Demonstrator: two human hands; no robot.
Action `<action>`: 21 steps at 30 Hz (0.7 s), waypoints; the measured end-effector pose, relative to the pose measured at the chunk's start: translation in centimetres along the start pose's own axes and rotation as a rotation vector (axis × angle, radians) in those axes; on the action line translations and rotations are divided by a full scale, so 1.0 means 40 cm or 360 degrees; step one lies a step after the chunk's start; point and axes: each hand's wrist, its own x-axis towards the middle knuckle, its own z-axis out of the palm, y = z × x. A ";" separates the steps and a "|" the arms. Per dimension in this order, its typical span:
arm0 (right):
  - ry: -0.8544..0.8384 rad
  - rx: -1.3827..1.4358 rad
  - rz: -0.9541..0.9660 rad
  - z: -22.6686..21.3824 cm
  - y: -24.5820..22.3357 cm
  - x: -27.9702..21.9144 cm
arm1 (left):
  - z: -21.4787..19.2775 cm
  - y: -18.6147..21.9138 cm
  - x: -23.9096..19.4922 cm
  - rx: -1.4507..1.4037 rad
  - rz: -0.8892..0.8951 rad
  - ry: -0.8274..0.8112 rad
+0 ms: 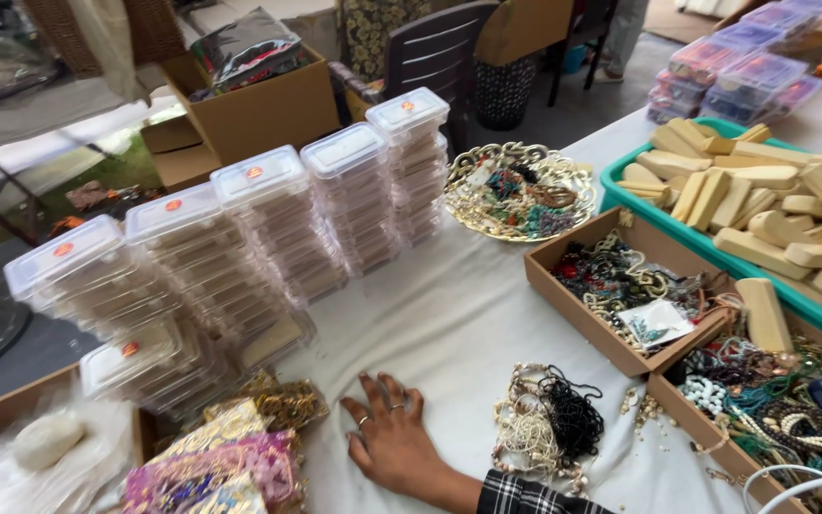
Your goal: The person packs various necklaces and jewelry into small, decorative drawstring pouches on a table. They select items from boxes, place them inside the pouches, and tie the strings to close them. The person also organizes the pouches and other materials on the table.
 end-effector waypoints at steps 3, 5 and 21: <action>0.0002 -0.0034 0.0002 0.010 0.001 -0.002 | -0.019 0.045 -0.060 -0.0025 0.0049 -0.0057; 0.0024 -0.0116 -0.0007 -0.002 0.000 0.003 | -0.067 0.098 -0.141 -0.0043 0.0048 -0.0105; 0.0141 -0.0210 -0.0148 0.139 0.096 0.016 | -1.195 0.624 -0.932 0.0086 -0.1024 -0.0824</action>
